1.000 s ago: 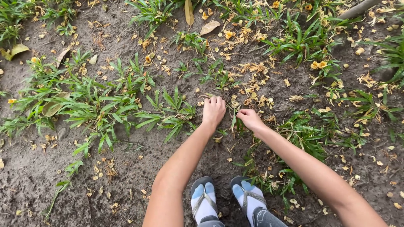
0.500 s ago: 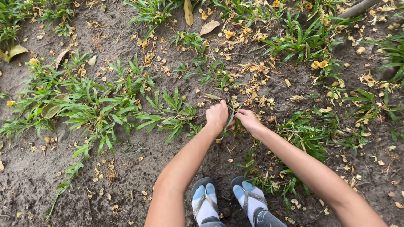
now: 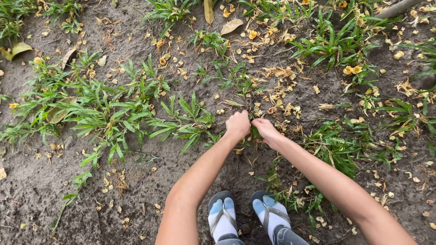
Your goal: Pulling weeds and grass from the soil by hand in an outdoor garden area.
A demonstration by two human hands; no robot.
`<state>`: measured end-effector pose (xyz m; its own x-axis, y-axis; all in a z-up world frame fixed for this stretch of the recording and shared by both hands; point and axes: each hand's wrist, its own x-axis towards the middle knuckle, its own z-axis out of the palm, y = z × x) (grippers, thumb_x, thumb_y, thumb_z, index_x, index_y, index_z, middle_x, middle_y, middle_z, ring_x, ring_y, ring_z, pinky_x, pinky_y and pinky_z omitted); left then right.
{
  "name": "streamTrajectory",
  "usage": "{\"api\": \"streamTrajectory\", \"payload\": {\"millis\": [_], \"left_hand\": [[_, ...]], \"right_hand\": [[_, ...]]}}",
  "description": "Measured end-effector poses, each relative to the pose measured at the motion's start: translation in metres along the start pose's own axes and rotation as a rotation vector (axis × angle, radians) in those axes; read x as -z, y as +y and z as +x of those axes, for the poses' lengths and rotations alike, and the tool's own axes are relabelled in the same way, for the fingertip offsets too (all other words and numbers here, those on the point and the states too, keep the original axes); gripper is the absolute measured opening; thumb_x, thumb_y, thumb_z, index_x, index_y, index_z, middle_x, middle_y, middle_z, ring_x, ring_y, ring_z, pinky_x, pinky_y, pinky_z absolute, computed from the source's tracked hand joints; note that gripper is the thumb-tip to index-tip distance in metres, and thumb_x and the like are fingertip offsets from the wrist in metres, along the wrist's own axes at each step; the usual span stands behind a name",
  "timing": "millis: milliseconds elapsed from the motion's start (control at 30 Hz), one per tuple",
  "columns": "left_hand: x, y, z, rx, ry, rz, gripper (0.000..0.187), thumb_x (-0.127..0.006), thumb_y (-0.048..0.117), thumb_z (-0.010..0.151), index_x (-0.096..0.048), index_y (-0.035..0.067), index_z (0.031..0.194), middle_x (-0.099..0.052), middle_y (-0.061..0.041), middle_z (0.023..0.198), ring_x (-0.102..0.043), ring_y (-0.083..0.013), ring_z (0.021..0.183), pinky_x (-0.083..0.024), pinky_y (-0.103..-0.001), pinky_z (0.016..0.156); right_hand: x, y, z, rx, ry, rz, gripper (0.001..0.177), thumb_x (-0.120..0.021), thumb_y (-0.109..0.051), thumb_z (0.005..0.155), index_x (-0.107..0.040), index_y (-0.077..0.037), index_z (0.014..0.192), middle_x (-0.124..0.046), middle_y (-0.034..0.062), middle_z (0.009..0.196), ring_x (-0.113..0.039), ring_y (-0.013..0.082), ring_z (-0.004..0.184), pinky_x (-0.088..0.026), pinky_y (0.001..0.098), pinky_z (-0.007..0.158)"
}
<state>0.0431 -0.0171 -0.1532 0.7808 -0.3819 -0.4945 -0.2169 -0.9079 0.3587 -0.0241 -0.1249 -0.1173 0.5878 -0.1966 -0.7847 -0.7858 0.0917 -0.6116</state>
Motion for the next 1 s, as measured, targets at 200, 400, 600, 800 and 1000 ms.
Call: {"api": "streamTrajectory", "payload": {"millis": [200,400,600,800,1000], "left_hand": [[0.015,0.011,-0.015,0.229,-0.124,-0.432,0.037,-0.066,0.034,0.090,-0.071,0.018,0.123,-0.070,-0.023,0.119,-0.067,-0.0429,0.118,-0.057,-0.057,0.094],[0.017,0.016,-0.019,0.279,-0.113,-0.540,0.037,-0.046,0.030,0.099,-0.073,0.015,0.119,-0.072,-0.025,0.116,-0.066,-0.0432,0.121,-0.054,-0.055,0.100],[0.039,0.032,-0.041,0.318,-0.144,-0.575,0.040,-0.044,0.034,0.100,-0.072,0.015,0.122,-0.072,-0.028,0.117,-0.063,-0.0421,0.125,-0.051,-0.052,0.106],[-0.018,0.003,0.006,0.308,-0.115,-0.546,0.043,-0.044,0.041,0.100,-0.073,0.017,0.120,-0.073,-0.026,0.116,-0.063,-0.0409,0.125,-0.051,-0.052,0.105],[0.002,0.049,-0.092,0.097,-0.249,-0.466,0.035,-0.050,0.025,0.093,-0.074,0.009,0.113,-0.074,-0.025,0.110,-0.067,-0.0436,0.117,-0.054,-0.053,0.101]], "right_hand": [[-0.009,-0.004,-0.011,-0.026,0.012,0.032,0.028,-0.058,-0.031,0.095,-0.072,-0.012,0.110,-0.065,0.0084,0.077,-0.066,0.0206,0.063,-0.055,0.0271,0.049],[-0.006,0.002,-0.004,-0.059,0.030,0.116,0.025,-0.058,-0.030,0.095,-0.072,-0.012,0.106,-0.063,0.0082,0.076,-0.066,0.0221,0.063,-0.058,0.0305,0.051],[-0.006,0.000,0.008,-0.022,0.024,0.167,0.023,-0.060,-0.026,0.096,-0.074,-0.008,0.101,-0.064,0.0074,0.073,-0.067,0.0208,0.061,-0.058,0.0294,0.051],[0.008,0.007,0.032,0.048,0.042,0.189,0.023,-0.062,-0.021,0.094,-0.073,-0.004,0.105,-0.069,0.0081,0.074,-0.070,0.0170,0.060,-0.059,0.0295,0.049],[0.001,-0.029,-0.021,0.145,0.064,0.091,0.019,-0.067,-0.021,0.089,-0.080,-0.009,0.095,-0.059,0.0017,0.064,-0.054,0.0075,0.047,-0.044,0.0201,0.041]]}}
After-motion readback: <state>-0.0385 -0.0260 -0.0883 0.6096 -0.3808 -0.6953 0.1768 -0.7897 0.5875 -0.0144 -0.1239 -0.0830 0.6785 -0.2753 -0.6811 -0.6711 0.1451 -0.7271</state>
